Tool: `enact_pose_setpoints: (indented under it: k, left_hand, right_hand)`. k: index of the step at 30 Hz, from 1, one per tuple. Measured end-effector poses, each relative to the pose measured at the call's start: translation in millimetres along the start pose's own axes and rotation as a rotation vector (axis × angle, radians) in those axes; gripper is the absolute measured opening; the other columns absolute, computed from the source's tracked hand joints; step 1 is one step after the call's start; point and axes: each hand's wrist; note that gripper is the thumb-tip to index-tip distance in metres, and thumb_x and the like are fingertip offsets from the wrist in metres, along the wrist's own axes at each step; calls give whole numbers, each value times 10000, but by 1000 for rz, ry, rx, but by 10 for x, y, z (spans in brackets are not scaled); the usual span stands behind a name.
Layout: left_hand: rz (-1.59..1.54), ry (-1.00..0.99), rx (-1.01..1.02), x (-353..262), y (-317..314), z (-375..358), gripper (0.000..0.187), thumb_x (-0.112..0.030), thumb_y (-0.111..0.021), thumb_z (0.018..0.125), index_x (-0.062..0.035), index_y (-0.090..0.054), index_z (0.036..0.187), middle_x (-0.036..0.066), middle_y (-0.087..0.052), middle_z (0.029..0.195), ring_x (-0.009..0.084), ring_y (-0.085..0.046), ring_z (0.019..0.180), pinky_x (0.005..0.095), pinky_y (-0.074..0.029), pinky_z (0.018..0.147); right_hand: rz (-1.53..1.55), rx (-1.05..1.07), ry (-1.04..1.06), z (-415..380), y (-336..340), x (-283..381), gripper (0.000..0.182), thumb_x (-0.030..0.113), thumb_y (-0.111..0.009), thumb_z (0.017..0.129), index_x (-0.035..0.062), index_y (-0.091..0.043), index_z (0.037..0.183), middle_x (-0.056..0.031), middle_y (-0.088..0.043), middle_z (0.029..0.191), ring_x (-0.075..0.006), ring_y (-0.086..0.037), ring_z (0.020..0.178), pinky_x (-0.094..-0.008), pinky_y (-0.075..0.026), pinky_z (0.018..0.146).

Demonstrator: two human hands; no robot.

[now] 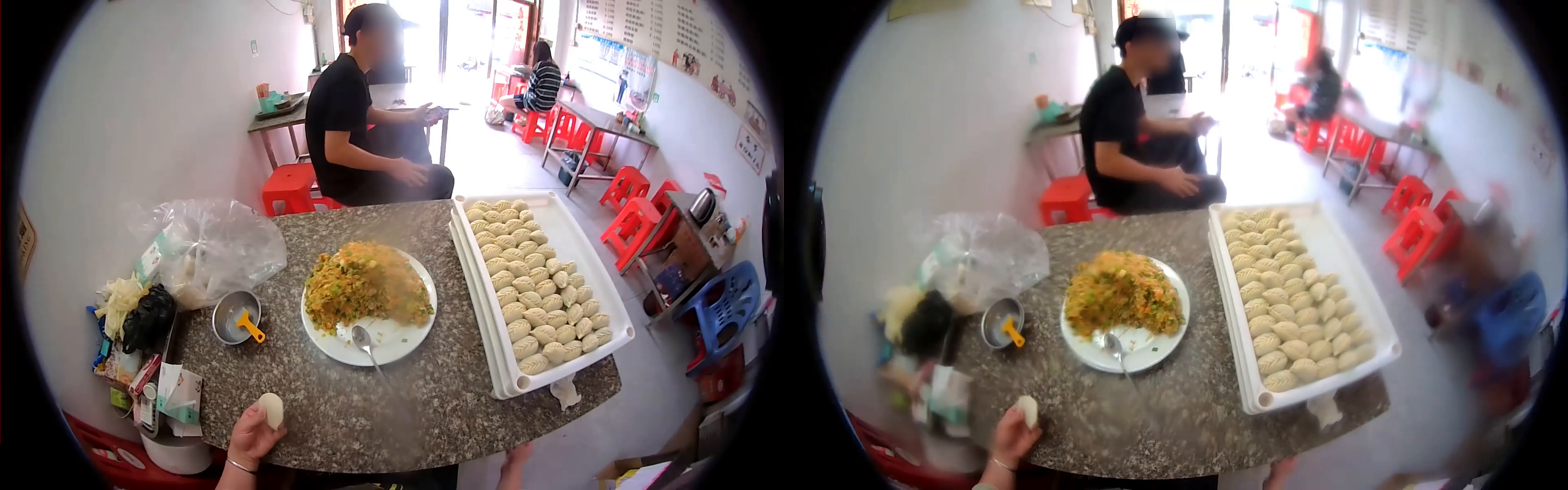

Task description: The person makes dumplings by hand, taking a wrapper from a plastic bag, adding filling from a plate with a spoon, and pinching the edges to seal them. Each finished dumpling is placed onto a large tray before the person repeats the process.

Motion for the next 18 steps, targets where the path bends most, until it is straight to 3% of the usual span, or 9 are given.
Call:
enact_pose_setpoints:
  k: [3, 7, 8, 10, 14, 16, 18]
  left_hand:
    - [233, 104, -80, -57, -241, 77, 327, -173, -552, 962, 4, -528, 1236, 142, -620, 1169, 254, -632, 1033, 451, -550, 869]
    - [286, 203, -32, -143, -538, 257, 344, -176, -538, 967, 12, -519, 1255, 146, -601, 1212, 267, -621, 1072, 439, -528, 926]
    - [290, 230, -3, -158, -568, 307, 357, -167, -542, 962, 16, -512, 1268, 137, -598, 1226, 263, -617, 1086, 434, -522, 938]
    - [268, 234, 29, -144, -681, 405, 361, -161, -544, 960, 16, -508, 1273, 132, -597, 1229, 258, -614, 1094, 435, -517, 947]
    - [216, 258, 88, -134, -911, 482, 361, -136, -549, 954, 8, -503, 1281, 112, -599, 1229, 235, -610, 1092, 403, -509, 939]
    - [217, 247, 105, -136, -927, 479, 351, -128, -550, 952, 1, -508, 1276, 108, -600, 1225, 229, -610, 1080, 380, -508, 922]
    - [186, 215, 112, -154, -929, 433, 339, -109, -567, 940, -11, -518, 1261, 94, -607, 1210, 208, -612, 1043, 325, -504, 878]
  right_hand:
    - [56, -204, 310, -780, 64, 879, 293, 245, -545, 961, 131, -522, 1229, 34, -541, 858, -71, -490, 697, -223, -392, 614]
    - [-11, -305, 806, -1436, 72, 1682, 276, 232, -507, 990, 69, -530, 1212, 12, -531, 866, -71, -484, 727, -225, -403, 615]
    - [-11, -316, 810, -1670, -97, 1860, 276, 232, -507, 990, 69, -530, 1212, 12, -531, 866, -71, -484, 727, -225, -403, 615]
    - [-78, -198, 972, -2186, -529, 2106, 234, 248, -529, 963, 49, -586, 1071, -25, -543, 883, -122, -533, 767, -257, -463, 678]
    - [-92, 544, 904, -2893, -1542, 2309, 229, 122, -635, 881, 31, -604, 1088, -48, -573, 915, -120, -551, 778, -259, -482, 719]
    - [-506, 781, 1062, -3070, -1972, 2384, 328, 114, -701, 828, 29, -603, 1130, -115, -605, 1013, -206, -597, 902, -313, -496, 817]
    - [-743, 786, 1213, -3241, -2327, 2354, 439, 159, -743, 798, 52, -581, 1192, -175, -592, 1121, -318, -589, 1031, -385, -482, 897]
Point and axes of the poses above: each hand's wrist, its own z-axis towards the middle knuckle, its own y-axis out of the back of the hand, x = y × z
